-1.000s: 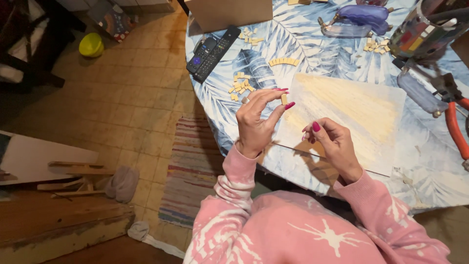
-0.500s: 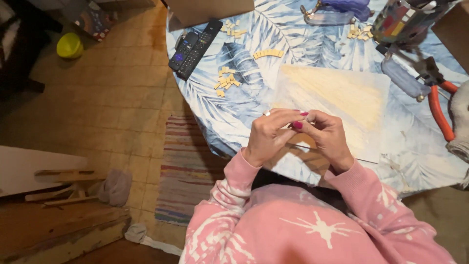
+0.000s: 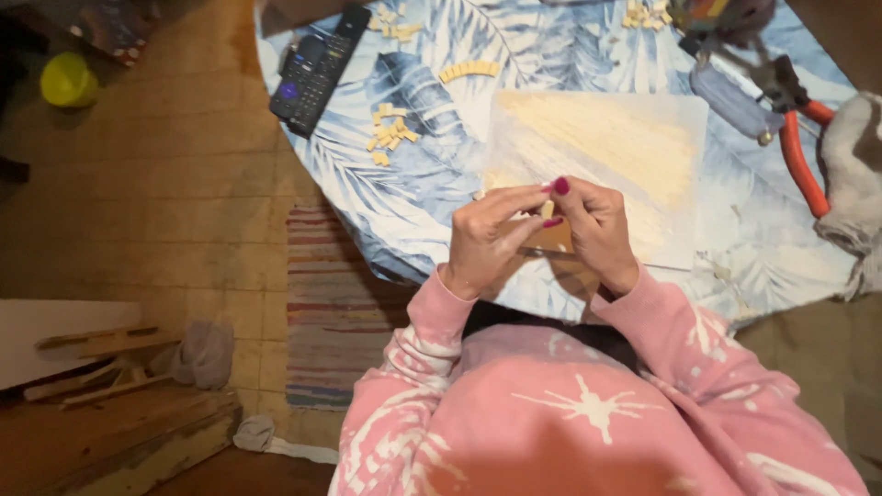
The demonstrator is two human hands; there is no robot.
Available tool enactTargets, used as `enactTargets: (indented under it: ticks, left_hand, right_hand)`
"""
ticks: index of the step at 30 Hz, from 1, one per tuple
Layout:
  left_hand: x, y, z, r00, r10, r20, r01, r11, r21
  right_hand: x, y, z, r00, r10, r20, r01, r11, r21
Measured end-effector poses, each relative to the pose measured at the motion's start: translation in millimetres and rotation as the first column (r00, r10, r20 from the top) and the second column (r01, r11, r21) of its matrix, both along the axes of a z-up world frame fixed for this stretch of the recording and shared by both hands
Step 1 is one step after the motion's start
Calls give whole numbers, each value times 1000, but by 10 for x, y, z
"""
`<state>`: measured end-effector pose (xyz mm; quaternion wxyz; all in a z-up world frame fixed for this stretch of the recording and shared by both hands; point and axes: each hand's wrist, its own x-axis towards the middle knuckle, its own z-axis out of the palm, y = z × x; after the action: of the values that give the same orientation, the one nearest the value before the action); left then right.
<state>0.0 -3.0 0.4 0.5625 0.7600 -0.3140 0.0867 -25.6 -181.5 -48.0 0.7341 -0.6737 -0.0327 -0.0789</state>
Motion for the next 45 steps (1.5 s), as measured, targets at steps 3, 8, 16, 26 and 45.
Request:
enactTargets:
  ticks: [3, 8, 16, 26, 45]
  left_hand:
    - [-7, -11, -10, 1000, 17, 10, -17, 1000, -6]
    - [-19, -3, -3, 998, 43, -52, -43, 999, -3]
    - [-7, 6, 51, 998, 35, 49, -34, 999, -26]
    - [-112, 153, 62, 991, 45, 123, -47, 999, 10]
    - [-313, 237, -112, 993, -30, 114, 39, 996, -80]
  right_hand:
    - [-20, -24, -99, 999, -42, -3, 41, 998, -55]
    - [-50, -29, -144, 999, 41, 12, -42, 995, 94]
    - [-28, -68, 7, 994, 111, 24, -113, 989, 98]
    - [-180, -155, 524, 963, 233, 134, -123, 825, -552]
    - [-460, -101, 699, 962, 239, -129, -271, 831, -485]
